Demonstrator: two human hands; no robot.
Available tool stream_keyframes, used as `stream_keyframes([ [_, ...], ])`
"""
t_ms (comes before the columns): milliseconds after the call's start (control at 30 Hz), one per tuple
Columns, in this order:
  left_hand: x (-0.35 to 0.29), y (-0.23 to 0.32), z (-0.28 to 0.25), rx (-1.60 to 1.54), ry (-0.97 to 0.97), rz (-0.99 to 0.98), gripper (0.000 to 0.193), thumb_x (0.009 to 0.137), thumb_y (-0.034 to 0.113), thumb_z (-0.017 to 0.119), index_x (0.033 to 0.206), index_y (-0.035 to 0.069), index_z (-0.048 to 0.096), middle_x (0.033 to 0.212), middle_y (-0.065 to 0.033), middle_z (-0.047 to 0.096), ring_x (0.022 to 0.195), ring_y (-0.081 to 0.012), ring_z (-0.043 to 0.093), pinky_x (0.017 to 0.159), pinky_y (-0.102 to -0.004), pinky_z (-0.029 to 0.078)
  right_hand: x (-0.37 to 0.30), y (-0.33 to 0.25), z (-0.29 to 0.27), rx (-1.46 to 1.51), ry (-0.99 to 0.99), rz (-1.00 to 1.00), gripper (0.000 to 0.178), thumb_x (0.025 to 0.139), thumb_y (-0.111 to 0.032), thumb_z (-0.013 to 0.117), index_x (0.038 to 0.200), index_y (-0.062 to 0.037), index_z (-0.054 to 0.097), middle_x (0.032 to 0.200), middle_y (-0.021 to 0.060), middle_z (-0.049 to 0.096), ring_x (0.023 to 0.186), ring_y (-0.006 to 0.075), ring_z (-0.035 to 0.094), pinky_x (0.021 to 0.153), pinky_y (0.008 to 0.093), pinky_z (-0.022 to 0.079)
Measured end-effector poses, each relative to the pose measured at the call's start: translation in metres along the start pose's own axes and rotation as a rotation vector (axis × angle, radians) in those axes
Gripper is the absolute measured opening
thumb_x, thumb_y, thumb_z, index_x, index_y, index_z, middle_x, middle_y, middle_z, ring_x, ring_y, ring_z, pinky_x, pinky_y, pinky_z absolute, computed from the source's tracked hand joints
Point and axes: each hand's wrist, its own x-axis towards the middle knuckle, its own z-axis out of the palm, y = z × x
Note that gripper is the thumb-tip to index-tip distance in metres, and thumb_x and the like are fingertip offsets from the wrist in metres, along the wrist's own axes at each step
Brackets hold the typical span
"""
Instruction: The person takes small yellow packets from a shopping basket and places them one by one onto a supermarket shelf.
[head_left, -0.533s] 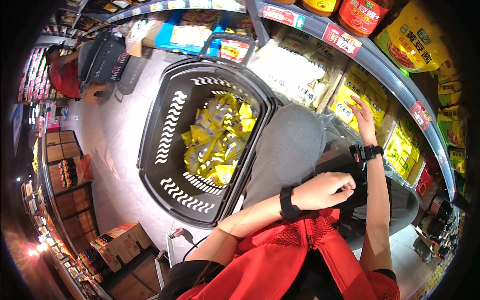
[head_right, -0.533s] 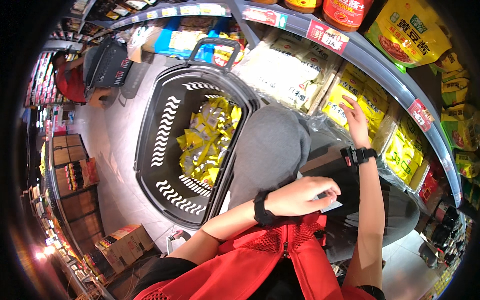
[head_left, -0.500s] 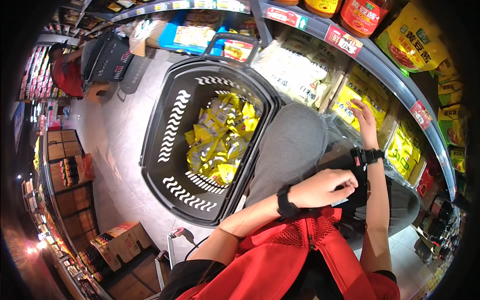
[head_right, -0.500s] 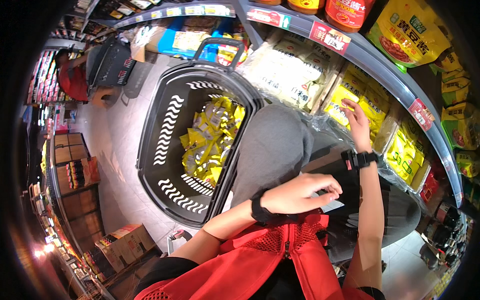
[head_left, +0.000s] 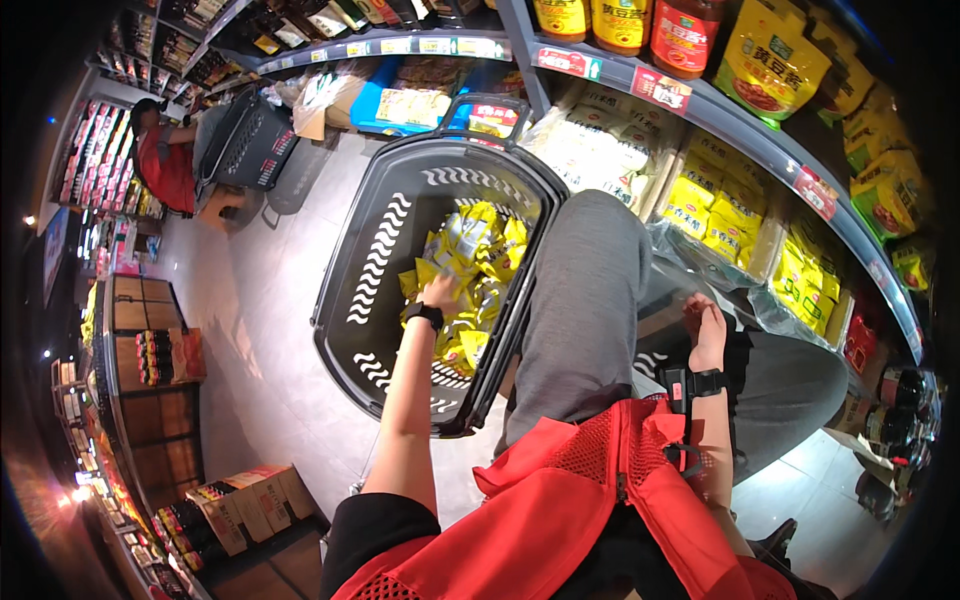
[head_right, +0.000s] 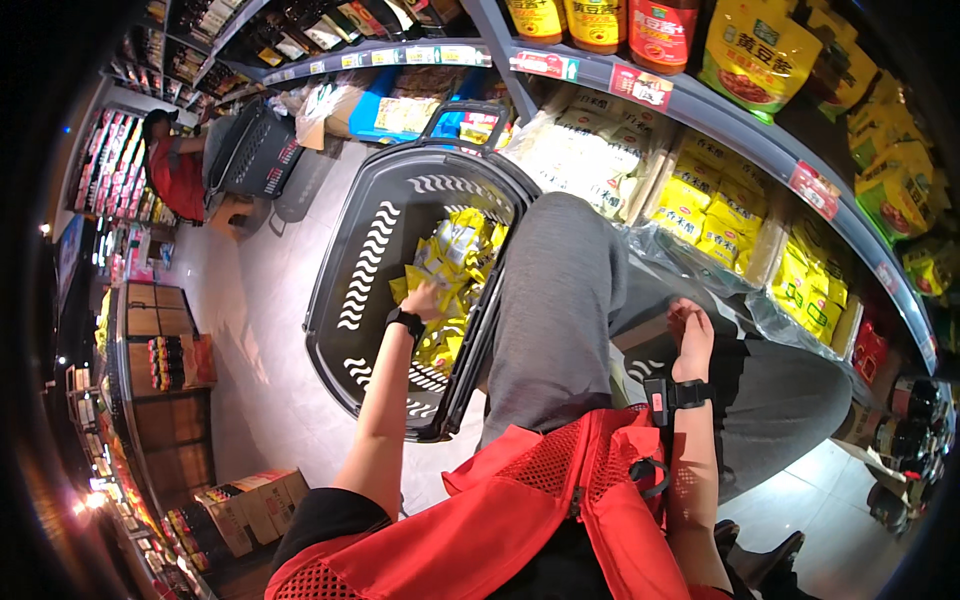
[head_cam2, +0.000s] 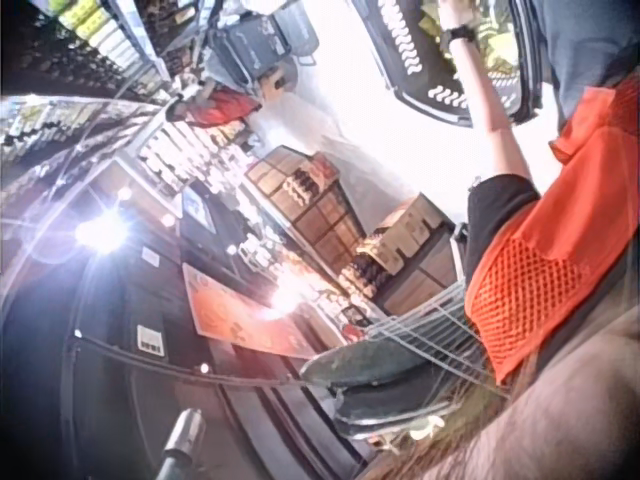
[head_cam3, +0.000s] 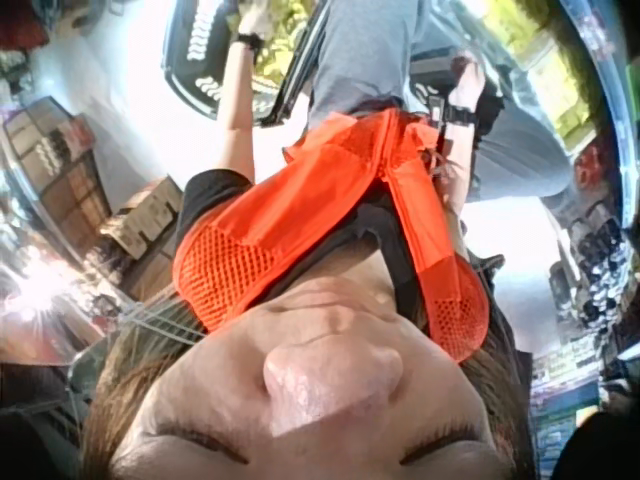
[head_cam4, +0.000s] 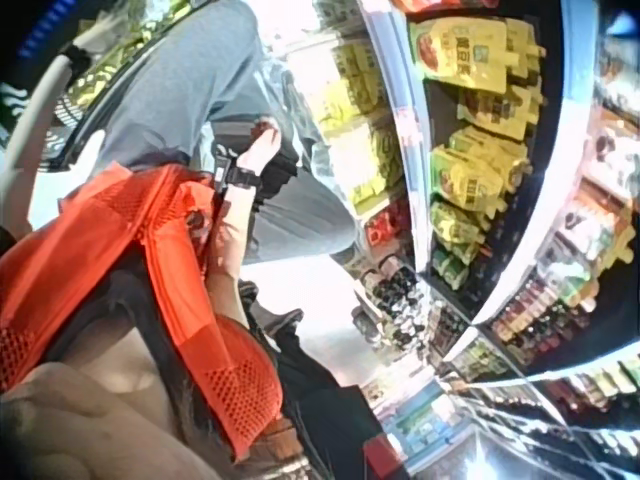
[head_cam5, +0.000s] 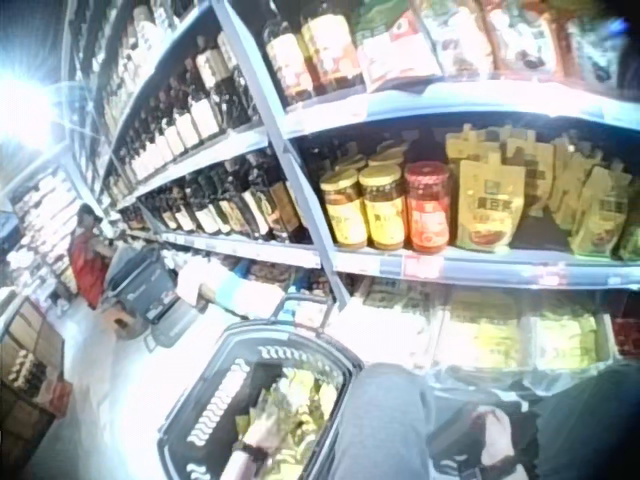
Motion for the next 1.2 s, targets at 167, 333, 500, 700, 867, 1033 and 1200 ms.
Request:
stream_keyframes([
  [167,0.002,-0.007,0.071,0.188,-0.457,0.119,0.071,0.046,0.036,0.074,0.108,0.012,0.048,0.107,-0.0136,0.05,0.103,-0.0298,0.045,0.082,-0.0406,0.039,-0.001,-0.01,-0.001,-0.026,-0.065,-0.141,0.014,0.081,-0.01,0.042,0.087,-0.0058,0.054,0.079,0.0028,0.058,0.069,0.0107,0.053,0.061,0.0205,0.04],
  [333,-0.002,-0.067,0.173,0.291,0.098,0.212,0.022,0.076,0.013,0.037,0.086,0.01,0.056,0.091,-0.0064,0.056,0.093,-0.0203,0.05,0.074,-0.0365,0.04,-0.01,-0.002,0.026,-0.026,-0.128,-0.077,0.016,0.081,-0.009,0.04,0.088,-0.0039,0.054,0.077,0.0044,0.058,0.069,0.0119,0.054,0.063,0.0219,0.041],
  [500,0.008,-0.017,0.136,0.268,-0.074,0.276,0.022,0.075,0.014,0.037,0.08,0.009,0.058,0.083,-0.0073,0.059,0.082,-0.0207,0.055,0.075,-0.0363,0.039,-0.009,-0.006,0.005,-0.037,-0.08,-0.098,0.018,0.081,-0.006,0.038,0.091,-0.001,0.052,0.081,0.0065,0.058,0.072,0.0135,0.054,0.068,0.023,0.042],
  [700,-0.039,0.016,0.053,0.31,-0.172,0.282,0.021,0.075,0.019,0.042,0.078,0.008,0.06,0.076,-0.0108,0.06,0.073,-0.026,0.058,0.065,-0.0375,0.045,-0.013,-0.013,0.003,-0.035,-0.055,-0.088,0.017,0.081,-0.006,0.039,0.09,-0.0013,0.053,0.08,0.0057,0.058,0.071,0.0124,0.053,0.065,0.0221,0.041],
  [867,-0.067,-0.001,-0.008,-0.202,0.228,0.227,0.027,0.077,0.028,0.05,0.072,0.002,0.056,0.074,-0.0172,0.055,0.064,-0.0349,0.052,0.055,-0.0423,0.04,-0.014,-0.018,0.012,0.003,-0.078,-0.058,0.017,0.081,-0.008,0.04,0.09,-0.0026,0.053,0.081,0.005,0.058,0.073,0.0117,0.053,0.065,0.0214,0.04],
  [1033,-0.101,0.055,-0.118,-0.735,0.618,0.215,0.015,0.082,0.005,0.045,0.094,-0.002,0.052,0.089,-0.0106,0.055,0.077,-0.0188,0.053,0.067,-0.0265,0.041,-0.026,-0.034,0.02,-0.013,-0.192,-0.101,0.018,0.084,-0.013,0.041,0.092,-0.0049,0.054,0.085,0.0041,0.058,0.076,0.0115,0.053,0.067,0.0216,0.039],
  [1200,-0.127,0.114,-0.185,-1.521,0.776,0.304,0.018,0.084,0.015,0.047,0.084,-0.003,0.053,0.077,-0.0041,0.057,0.064,-0.007,0.051,0.057,-0.0188,0.039,-0.052,-0.066,0.037,-0.082,-0.337,-0.124,0.019,0.084,-0.016,0.04,0.095,-0.0058,0.052,0.09,0.0048,0.057,0.08,0.012,0.053,0.071,0.0231,0.039],
])
